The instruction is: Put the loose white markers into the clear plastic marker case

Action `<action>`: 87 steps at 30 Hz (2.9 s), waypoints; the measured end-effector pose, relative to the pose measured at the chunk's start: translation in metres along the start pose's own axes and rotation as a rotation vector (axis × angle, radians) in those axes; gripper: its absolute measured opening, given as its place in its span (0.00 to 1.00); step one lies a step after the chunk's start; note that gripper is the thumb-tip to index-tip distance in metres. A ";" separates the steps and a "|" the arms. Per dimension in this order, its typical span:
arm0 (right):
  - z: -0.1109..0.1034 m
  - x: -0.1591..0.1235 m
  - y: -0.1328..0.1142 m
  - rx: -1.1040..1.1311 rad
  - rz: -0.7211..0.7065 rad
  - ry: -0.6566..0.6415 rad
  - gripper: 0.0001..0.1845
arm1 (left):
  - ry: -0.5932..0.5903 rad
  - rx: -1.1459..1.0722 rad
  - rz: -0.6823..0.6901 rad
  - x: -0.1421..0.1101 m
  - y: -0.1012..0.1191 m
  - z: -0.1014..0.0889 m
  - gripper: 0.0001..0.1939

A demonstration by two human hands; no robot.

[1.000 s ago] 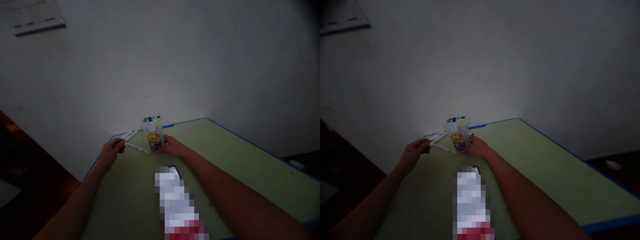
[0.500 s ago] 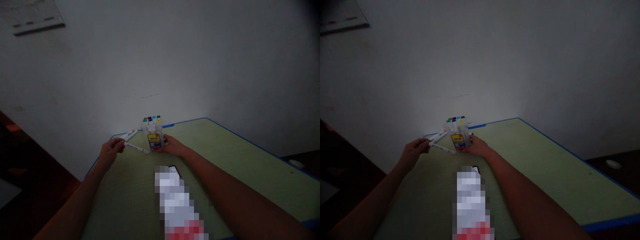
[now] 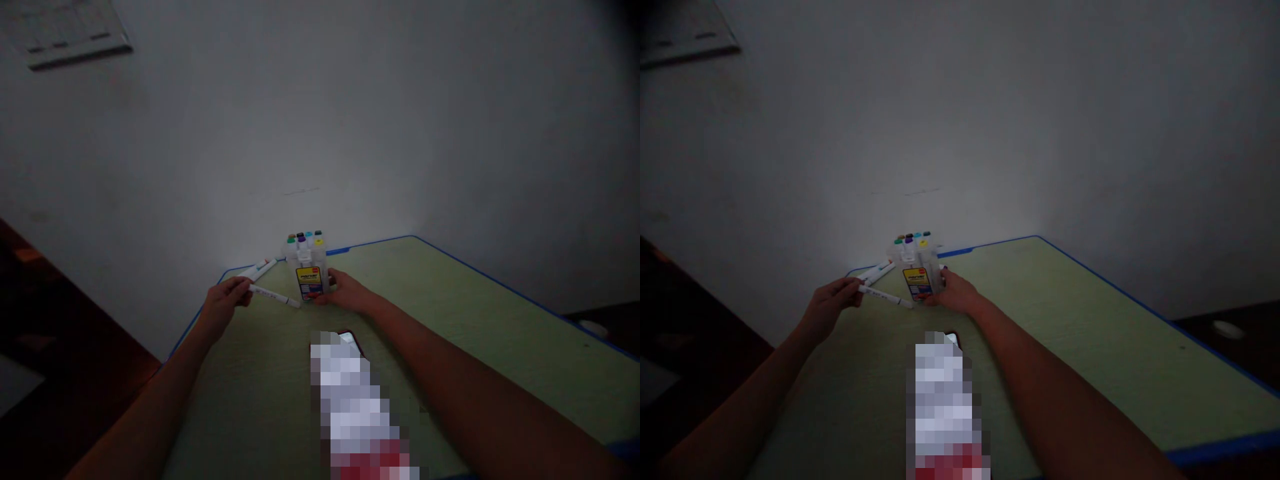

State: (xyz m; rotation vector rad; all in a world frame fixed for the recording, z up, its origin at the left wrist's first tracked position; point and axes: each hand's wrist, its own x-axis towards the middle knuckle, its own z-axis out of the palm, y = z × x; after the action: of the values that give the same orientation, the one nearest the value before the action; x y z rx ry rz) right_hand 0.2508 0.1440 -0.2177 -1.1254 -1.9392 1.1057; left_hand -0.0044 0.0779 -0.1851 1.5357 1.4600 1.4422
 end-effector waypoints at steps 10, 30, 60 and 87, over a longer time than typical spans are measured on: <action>0.001 0.002 0.003 0.013 -0.005 -0.004 0.34 | -0.008 0.029 0.006 -0.001 0.002 0.000 0.16; 0.001 0.002 0.004 -0.007 -0.007 0.004 0.35 | -0.022 0.018 -0.010 0.001 -0.004 -0.002 0.17; 0.000 0.000 0.002 -0.009 -0.007 0.004 0.34 | -0.083 0.203 0.070 -0.002 0.000 0.004 0.13; 0.000 -0.001 -0.002 -0.008 0.015 0.005 0.34 | 0.043 0.120 0.051 -0.001 0.003 0.000 0.14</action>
State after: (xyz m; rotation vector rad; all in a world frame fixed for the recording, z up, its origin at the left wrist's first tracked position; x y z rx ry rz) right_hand 0.2507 0.1424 -0.2162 -1.1480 -1.9363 1.1029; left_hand -0.0028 0.0765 -0.1827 1.6337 1.5684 1.4480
